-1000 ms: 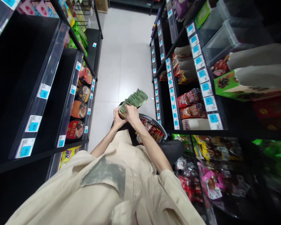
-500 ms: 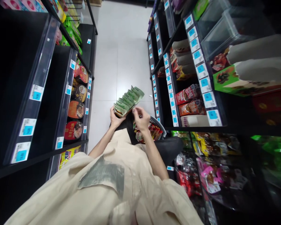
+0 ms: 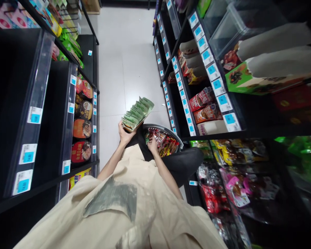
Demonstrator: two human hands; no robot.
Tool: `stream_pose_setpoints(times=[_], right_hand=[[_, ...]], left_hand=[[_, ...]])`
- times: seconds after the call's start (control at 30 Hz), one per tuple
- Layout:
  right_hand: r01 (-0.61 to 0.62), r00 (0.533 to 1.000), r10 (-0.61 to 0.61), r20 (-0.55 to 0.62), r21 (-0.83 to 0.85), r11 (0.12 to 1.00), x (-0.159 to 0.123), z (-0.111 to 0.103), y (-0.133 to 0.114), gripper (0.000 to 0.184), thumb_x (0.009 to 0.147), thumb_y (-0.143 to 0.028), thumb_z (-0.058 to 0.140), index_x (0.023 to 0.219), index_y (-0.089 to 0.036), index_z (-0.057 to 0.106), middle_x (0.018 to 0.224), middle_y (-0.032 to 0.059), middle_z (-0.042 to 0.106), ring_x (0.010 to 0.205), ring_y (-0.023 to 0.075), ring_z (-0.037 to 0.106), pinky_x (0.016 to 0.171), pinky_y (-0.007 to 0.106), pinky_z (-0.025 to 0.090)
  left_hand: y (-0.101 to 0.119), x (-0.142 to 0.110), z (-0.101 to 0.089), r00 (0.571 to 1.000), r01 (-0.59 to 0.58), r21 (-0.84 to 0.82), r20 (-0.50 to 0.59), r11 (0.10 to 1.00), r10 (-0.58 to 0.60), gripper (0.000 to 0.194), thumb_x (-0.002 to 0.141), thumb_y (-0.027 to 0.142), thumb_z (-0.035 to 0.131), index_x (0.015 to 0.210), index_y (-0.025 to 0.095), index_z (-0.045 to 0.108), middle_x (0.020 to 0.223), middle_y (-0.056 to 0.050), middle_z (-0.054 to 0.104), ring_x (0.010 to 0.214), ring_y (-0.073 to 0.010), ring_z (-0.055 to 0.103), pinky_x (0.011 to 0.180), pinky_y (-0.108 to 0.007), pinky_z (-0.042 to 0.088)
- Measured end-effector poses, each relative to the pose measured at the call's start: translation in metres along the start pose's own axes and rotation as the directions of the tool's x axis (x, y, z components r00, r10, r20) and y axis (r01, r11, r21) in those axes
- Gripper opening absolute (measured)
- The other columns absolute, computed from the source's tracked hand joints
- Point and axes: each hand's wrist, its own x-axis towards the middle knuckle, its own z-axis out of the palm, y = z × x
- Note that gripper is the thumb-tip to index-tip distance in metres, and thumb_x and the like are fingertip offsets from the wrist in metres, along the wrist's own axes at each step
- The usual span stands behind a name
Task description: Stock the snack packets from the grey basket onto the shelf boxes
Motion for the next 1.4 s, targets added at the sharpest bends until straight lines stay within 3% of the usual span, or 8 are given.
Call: stream_pose_setpoints(times=[0.2, 0.33, 0.47, 0.8, 1.03, 1.4], right_hand=[[-0.124, 0.935, 0.239, -0.262, 0.392, 0.911, 0.024, -0.021, 0.04, 0.027, 0.077, -0.034, 0.06, 0.097, -0.018, 0.065, 0.081, 0.0039, 0.073, 0.076, 0.0196, 0.069, 0.076, 0.031, 0.056], [-0.128, 0.887, 0.367, -0.282, 0.613, 0.78, 0.029, -0.025, 0.06, 0.034, 0.081, -0.042, 0.061, 0.103, -0.016, 0.064, 0.088, 0.0063, 0.075, 0.073, 0.0183, 0.071, 0.069, 0.031, 0.057], [-0.085, 0.875, 0.402, -0.269, 0.734, 0.674, 0.031, -0.018, 0.066, 0.043, 0.073, -0.046, 0.071, 0.104, -0.016, 0.066, 0.09, 0.0078, 0.077, 0.075, 0.0198, 0.072, 0.068, 0.032, 0.059], [0.026, 0.84, 0.427, -0.334, 0.811, 0.585, 0.038, -0.018, 0.076, 0.045, 0.071, -0.046, 0.072, 0.103, -0.015, 0.07, 0.101, 0.0116, 0.078, 0.095, 0.025, 0.074, 0.09, 0.041, 0.061], [0.028, 0.836, 0.436, -0.334, 0.819, 0.573, 0.041, -0.016, 0.081, 0.04, 0.071, -0.042, 0.074, 0.1, -0.015, 0.072, 0.099, 0.0099, 0.079, 0.096, 0.025, 0.074, 0.094, 0.043, 0.06], [0.039, 0.84, 0.424, -0.339, 0.817, 0.576, 0.038, -0.018, 0.077, 0.051, 0.069, -0.055, 0.077, 0.1, -0.015, 0.073, 0.099, 0.0115, 0.08, 0.094, 0.0259, 0.075, 0.09, 0.042, 0.062]], left_hand=[[0.002, 0.001, 0.001, 1.0, 0.013, -0.008, 0.004, 1.0, -0.013, 0.09, 0.066, 0.04, 0.088, 0.142, 0.019, 0.044, 0.133, -0.013, 0.057, 0.125, -0.0275, 0.06, 0.102, -0.038, 0.055], [0.003, 0.0, 0.001, 1.0, 0.016, 0.007, 0.008, 1.0, -0.016, 0.09, 0.066, 0.039, 0.088, 0.142, 0.019, 0.044, 0.134, -0.013, 0.057, 0.125, -0.0268, 0.061, 0.1, -0.036, 0.055], [0.001, 0.001, 0.001, 1.0, 0.01, 0.008, 0.007, 1.0, -0.011, 0.091, 0.066, 0.04, 0.089, 0.142, 0.018, 0.044, 0.135, -0.014, 0.057, 0.126, -0.0271, 0.061, 0.103, -0.038, 0.055], [-0.003, -0.002, 0.002, 1.0, 0.007, -0.021, -0.011, 1.0, -0.008, 0.098, 0.067, 0.04, 0.088, 0.147, 0.021, 0.036, 0.143, -0.017, 0.052, 0.131, -0.0288, 0.06, 0.103, -0.041, 0.058], [-0.005, -0.007, 0.003, 0.998, 0.008, -0.065, -0.063, 0.998, -0.013, 0.102, 0.066, 0.042, 0.091, 0.148, 0.025, 0.033, 0.144, -0.017, 0.054, 0.136, -0.0301, 0.057, 0.097, -0.041, 0.063], [-0.004, -0.004, 0.0, 0.998, -0.055, -0.029, -0.03, 0.998, 0.055, 0.065, 0.072, 0.043, 0.087, 0.121, 0.025, 0.049, 0.139, -0.015, 0.054, 0.129, -0.0284, 0.061, 0.087, -0.039, 0.063]])
